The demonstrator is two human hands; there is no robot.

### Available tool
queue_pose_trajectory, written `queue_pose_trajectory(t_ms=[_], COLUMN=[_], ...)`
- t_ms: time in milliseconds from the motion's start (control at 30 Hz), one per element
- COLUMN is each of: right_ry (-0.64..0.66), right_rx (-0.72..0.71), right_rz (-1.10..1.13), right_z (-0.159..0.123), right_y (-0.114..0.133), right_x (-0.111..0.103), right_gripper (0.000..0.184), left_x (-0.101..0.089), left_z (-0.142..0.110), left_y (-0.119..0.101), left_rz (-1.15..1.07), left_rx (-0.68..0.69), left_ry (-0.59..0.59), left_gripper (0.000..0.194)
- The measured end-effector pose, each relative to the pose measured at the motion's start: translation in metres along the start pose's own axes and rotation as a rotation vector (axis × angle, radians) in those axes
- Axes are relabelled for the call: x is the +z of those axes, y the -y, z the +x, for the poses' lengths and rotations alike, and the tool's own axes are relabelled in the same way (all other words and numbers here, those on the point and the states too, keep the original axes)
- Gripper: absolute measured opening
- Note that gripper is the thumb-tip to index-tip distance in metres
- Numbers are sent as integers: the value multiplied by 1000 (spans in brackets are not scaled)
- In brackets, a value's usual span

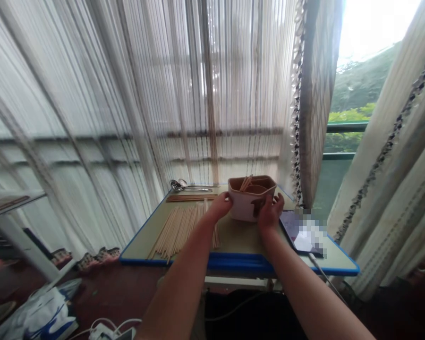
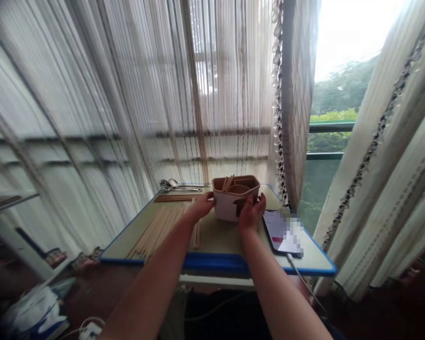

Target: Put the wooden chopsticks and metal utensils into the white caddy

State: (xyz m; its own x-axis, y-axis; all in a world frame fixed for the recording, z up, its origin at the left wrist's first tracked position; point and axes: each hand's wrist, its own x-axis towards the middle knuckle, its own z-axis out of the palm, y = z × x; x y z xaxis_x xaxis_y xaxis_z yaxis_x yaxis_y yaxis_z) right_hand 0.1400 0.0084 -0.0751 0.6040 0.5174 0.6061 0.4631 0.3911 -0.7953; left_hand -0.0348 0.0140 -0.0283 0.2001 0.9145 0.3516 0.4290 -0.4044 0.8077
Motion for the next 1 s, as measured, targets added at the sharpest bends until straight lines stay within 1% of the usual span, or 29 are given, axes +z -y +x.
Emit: queue_pose_trajectory(t_ms=[100,200,267,333,400,467,533,600,667,733,800,867,1000], right_ry=[-147,-165,-141,-85,-13,87,218,364,471,521,524,511,495], right_rx=[-2,-151,-269,-395,-532,-694,-858,-1009,-1117,-1171,-1180,-1173,-1142], right_rz=[-39,-123,-167,-181,-190,-226,-269,-274,-246,-235,-253,-275,-304], right_z=[2,-1,-6,-13,-19,-25,-32,-38,-43,-47,-48,-48,-48], right_y=[-3,-1,5,13,21,28,35,41,45,46,47,45,44], right_x=[1,2,1,-2,-6,-8,-9,-7,-4,-1,0,-1,-6], right_gripper=[49,42,37,35,32,24,14,11,14,18,21,22,22], left_x=[-2,-12,-24,-42,-62,-84,-103,-120,-133,-142,-146,-147,-147], left_z=[-1,-6,-15,-29,-48,-72,-98,-122,-142,-156,-164,-168,-170], left_y=[-10,-16,-19,-20,-18,-14,-8,0,8,15,19,23,27], left_rz=[153,328,458,577,689,813,931,1015,1056,1035,993,964,915], left_rx=[-33,-49,-51,-72,-133,-258,-401,-525,-641,-747,-802,-801,-773], left_ry=[7,26,32,-4,-96,-217,-302,-339,-355,-304,-232,-203,-213], left_gripper=[36,40,40,36,31,31,32,32,34,35,34,31,30])
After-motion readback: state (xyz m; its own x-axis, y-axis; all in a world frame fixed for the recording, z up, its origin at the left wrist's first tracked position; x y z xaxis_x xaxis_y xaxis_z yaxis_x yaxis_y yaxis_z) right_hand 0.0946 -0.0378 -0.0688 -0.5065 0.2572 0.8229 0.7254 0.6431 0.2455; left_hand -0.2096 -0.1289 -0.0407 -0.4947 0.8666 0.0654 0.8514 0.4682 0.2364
